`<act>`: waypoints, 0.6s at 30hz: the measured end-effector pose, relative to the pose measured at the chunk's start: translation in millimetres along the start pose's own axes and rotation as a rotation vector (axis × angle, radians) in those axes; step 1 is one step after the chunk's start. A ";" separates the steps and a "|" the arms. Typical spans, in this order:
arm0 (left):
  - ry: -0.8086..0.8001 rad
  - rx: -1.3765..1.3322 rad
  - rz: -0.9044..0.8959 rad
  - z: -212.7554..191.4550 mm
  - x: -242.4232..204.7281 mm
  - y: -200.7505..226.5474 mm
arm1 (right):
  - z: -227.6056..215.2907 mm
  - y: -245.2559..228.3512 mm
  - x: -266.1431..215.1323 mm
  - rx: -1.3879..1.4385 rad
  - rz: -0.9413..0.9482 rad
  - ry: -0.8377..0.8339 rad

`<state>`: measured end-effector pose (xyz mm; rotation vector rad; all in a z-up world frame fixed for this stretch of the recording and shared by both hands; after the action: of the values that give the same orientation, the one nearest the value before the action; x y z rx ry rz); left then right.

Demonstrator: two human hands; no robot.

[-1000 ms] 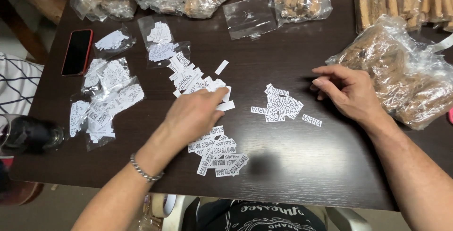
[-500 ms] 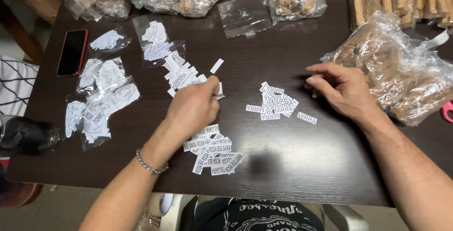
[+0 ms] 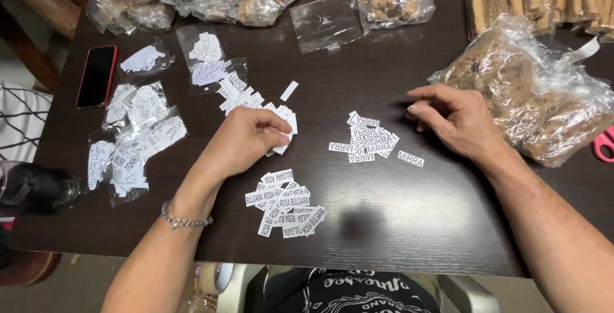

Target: Sorting small printed paper labels into organized piles on a dark wooden table.

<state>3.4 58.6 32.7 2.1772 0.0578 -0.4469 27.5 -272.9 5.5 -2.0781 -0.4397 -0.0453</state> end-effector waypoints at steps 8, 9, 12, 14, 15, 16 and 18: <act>-0.244 0.144 -0.148 21.9 -46.7 16.0 | -0.4 -1.3 0.6 -0.046 -0.004 -0.001; -0.229 0.227 -0.077 19.6 -45.3 21.3 | -0.6 -1.2 -0.1 -0.044 -0.007 -0.001; 0.175 0.428 0.358 -11.0 -4.4 27.4 | -1.1 0.4 -0.3 -0.040 0.019 0.009; 0.220 0.514 0.390 -9.2 21.7 32.7 | -0.8 1.8 -0.2 -0.028 0.018 0.011; 0.262 0.600 0.418 -8.1 34.1 36.9 | -0.9 3.0 -0.5 -0.015 0.019 0.011; 0.263 0.599 0.420 -3.5 47.8 34.8 | -0.7 3.3 0.0 -0.017 0.018 0.013; 0.295 0.862 0.422 10.7 75.6 31.7 | -1.1 5.1 -0.2 -0.010 0.017 0.019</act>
<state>77.3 22.0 25.8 2.9770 -0.5121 0.1396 29.2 -276.2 1.8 -2.0892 -0.4107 -0.0564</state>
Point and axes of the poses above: each hand's wrist, its own x-axis towards the middle knuckle, its own z-axis out of the palm, y = z × x, the point moved 8 cm from there along x, towards the middle knuckle
